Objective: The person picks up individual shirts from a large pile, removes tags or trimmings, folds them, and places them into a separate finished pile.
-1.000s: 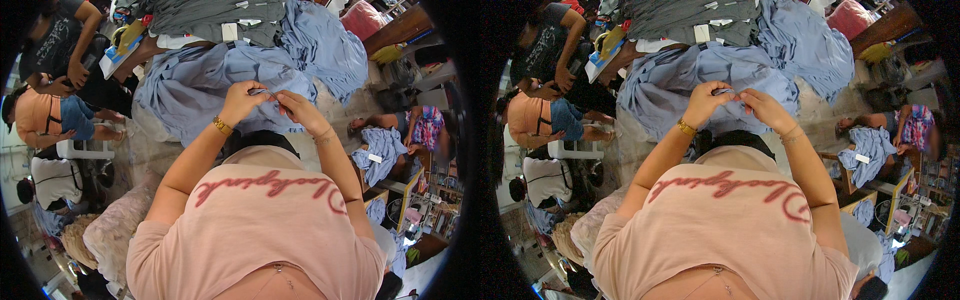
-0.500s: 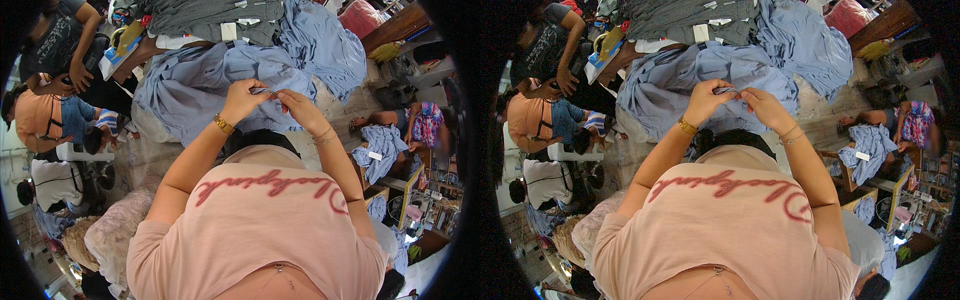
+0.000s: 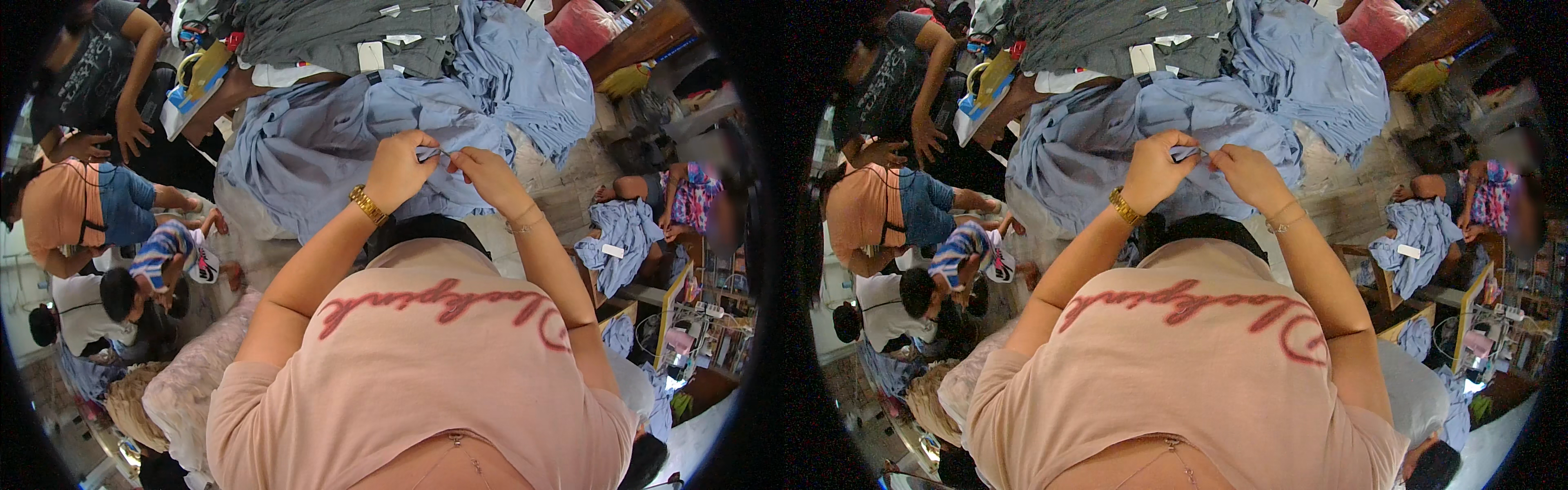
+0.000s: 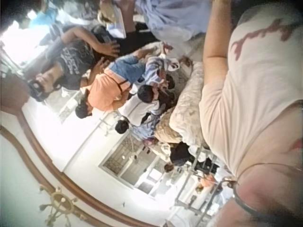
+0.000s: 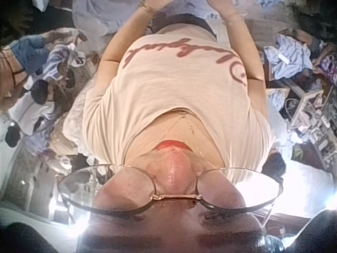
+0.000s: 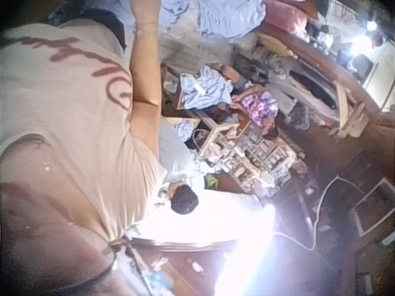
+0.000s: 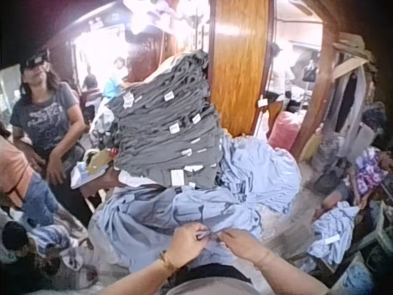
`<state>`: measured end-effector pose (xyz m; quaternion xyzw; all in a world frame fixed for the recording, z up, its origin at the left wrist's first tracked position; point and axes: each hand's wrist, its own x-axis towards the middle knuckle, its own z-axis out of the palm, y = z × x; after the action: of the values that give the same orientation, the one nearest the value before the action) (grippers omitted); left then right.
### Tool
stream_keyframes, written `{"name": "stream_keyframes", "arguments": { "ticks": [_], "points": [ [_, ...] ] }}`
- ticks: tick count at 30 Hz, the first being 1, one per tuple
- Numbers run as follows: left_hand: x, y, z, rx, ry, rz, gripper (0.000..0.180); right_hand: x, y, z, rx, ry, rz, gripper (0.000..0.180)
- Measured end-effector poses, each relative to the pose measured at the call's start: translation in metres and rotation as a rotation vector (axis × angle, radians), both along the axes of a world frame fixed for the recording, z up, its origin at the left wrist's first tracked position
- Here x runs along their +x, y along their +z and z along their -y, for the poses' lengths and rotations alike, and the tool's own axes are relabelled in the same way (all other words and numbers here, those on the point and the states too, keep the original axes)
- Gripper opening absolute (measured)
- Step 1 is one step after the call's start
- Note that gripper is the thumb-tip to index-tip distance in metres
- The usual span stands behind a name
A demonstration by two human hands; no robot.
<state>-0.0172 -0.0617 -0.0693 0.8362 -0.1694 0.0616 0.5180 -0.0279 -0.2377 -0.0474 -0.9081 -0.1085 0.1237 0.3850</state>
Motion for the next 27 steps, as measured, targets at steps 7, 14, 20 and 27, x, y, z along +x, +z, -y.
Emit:
{"name": "stream_keyframes", "arguments": {
  "ticks": [7,14,20,27],
  "points": [
    [0.001,-0.006,0.002,0.078,0.013,0.136,0.018,0.006,-0.002,-0.003,-0.093,-0.067,-0.074,0.040],
    [-0.001,-0.008,0.003,0.075,-0.011,0.107,0.014,0.007,-0.008,-0.004,-0.083,-0.162,-0.188,0.040],
    [0.009,-0.022,-0.002,-0.075,0.029,0.146,0.018,-0.005,-0.015,-0.002,0.210,-0.276,-0.108,0.042],
    [0.041,-0.046,-0.046,0.087,0.185,0.099,0.022,-0.074,-0.016,0.047,-0.027,-0.547,0.004,0.041]
  ]
}}
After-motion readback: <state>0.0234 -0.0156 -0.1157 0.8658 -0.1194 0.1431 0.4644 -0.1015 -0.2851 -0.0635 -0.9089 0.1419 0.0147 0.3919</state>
